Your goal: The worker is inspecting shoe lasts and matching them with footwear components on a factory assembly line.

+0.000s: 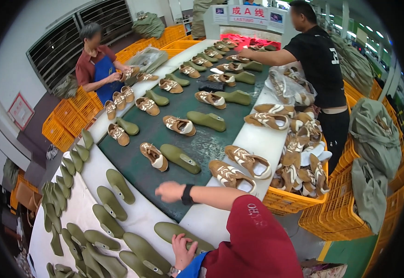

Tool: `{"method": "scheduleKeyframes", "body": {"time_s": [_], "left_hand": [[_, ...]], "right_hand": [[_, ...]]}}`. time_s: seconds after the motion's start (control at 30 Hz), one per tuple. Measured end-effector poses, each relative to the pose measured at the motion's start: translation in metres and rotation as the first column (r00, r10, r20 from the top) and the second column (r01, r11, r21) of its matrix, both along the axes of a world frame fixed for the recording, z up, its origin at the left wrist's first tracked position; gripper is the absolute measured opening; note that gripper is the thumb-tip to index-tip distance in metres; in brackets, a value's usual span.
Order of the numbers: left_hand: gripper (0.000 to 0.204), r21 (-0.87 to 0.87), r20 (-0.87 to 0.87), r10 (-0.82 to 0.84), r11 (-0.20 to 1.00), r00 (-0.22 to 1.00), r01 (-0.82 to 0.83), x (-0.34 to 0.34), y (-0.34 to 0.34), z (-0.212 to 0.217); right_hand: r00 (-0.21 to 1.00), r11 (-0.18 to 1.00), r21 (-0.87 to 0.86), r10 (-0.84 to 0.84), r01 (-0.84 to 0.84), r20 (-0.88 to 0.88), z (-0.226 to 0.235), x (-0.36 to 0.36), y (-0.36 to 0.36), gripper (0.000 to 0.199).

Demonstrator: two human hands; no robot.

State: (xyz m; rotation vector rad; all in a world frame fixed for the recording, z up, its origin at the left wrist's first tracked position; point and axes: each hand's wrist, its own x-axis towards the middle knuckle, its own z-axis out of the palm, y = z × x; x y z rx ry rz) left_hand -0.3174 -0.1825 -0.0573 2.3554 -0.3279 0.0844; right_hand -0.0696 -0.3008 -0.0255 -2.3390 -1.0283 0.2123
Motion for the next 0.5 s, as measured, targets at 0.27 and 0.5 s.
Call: {"method": "scheduleKeyframes", "body": {"time_s": [0.27, 0.5], "left_hand": [[0.017, -0.056, -0.170, 0.123, 0.989, 0.978, -0.134, 0.006, -0.001, -0.034], [0.016, -0.213, -0.047, 0.076, 0.973, 0.996, -0.084, 0.007, -0.001, -0.050]], "right_hand": [[0.932, 0.887, 0.328, 0.239, -0.324, 0.273, -0.012, -0.216, -0.009, 0.027], [0.960, 0.906, 0.354, 0.155, -0.231, 0.232, -0.019, -0.234, -0.019, 0.030]]}}
